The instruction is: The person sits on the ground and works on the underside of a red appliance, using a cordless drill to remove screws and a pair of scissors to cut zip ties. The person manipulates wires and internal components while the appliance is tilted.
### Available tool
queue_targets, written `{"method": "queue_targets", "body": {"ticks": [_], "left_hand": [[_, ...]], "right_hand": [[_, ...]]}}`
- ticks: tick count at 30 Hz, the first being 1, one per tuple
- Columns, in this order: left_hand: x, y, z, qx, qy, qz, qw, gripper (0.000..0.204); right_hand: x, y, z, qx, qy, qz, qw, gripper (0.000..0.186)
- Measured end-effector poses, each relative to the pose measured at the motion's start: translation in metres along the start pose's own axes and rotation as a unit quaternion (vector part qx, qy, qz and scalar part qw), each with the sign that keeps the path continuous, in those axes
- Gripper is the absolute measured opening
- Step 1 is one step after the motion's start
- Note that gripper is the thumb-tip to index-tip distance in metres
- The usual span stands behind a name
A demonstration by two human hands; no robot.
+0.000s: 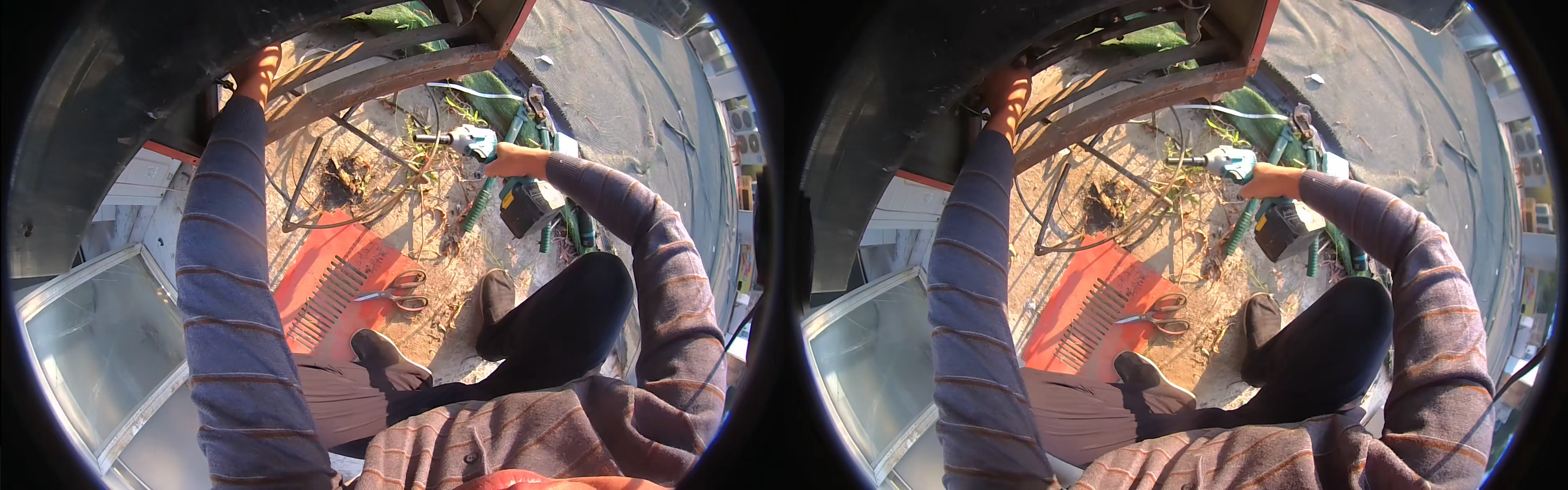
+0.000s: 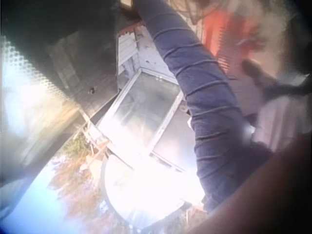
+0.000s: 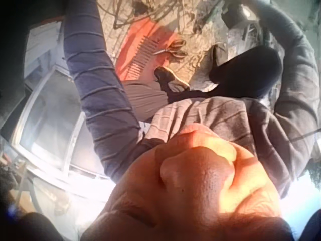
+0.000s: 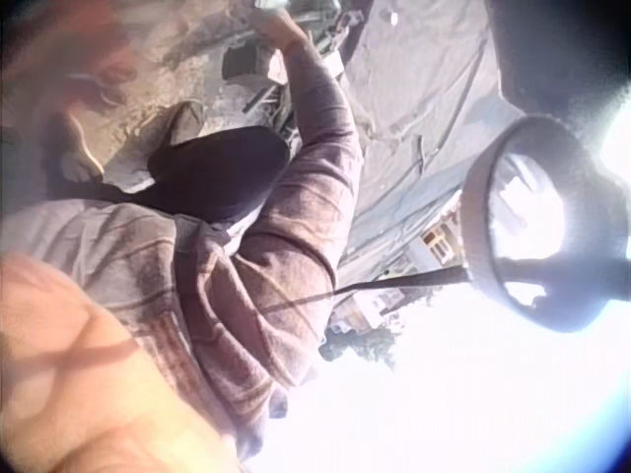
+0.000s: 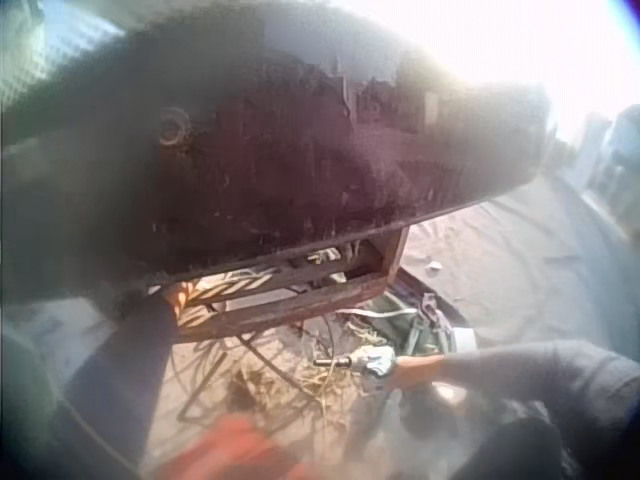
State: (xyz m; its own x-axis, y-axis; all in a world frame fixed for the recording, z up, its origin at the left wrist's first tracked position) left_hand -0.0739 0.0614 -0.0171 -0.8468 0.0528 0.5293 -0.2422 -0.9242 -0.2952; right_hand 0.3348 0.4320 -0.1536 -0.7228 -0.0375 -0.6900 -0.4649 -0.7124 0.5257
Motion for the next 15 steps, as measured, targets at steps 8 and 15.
{"method": "queue_targets", "body": {"ticks": [8,15], "left_hand": [[0.028,0.019,-0.013,-0.001,0.094,0.044,0.995,0.032],[0.019,0.009,0.018,-0.05,0.0,0.026,0.998,0.032]], "right_hand": [[0.078,0.038,-0.027,-0.121,0.098,0.092,0.984,0.036],[0.121,0.103,-0.032,0.208,0.103,0.131,0.964,0.043]]}}
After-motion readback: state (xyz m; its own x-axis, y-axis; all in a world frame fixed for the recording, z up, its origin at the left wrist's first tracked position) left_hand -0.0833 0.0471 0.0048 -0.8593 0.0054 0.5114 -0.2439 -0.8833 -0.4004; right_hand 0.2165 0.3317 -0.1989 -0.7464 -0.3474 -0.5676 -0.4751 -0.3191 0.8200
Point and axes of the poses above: each hand's wrist, its own x-axis towards the middle knuckle, its own z-axis out of the back of the hand, y = z × x, the point moved 8 cm from there along x, towards the middle knuckle, and after that the axes turned 13 degrees about z, right-handed, at the moved point
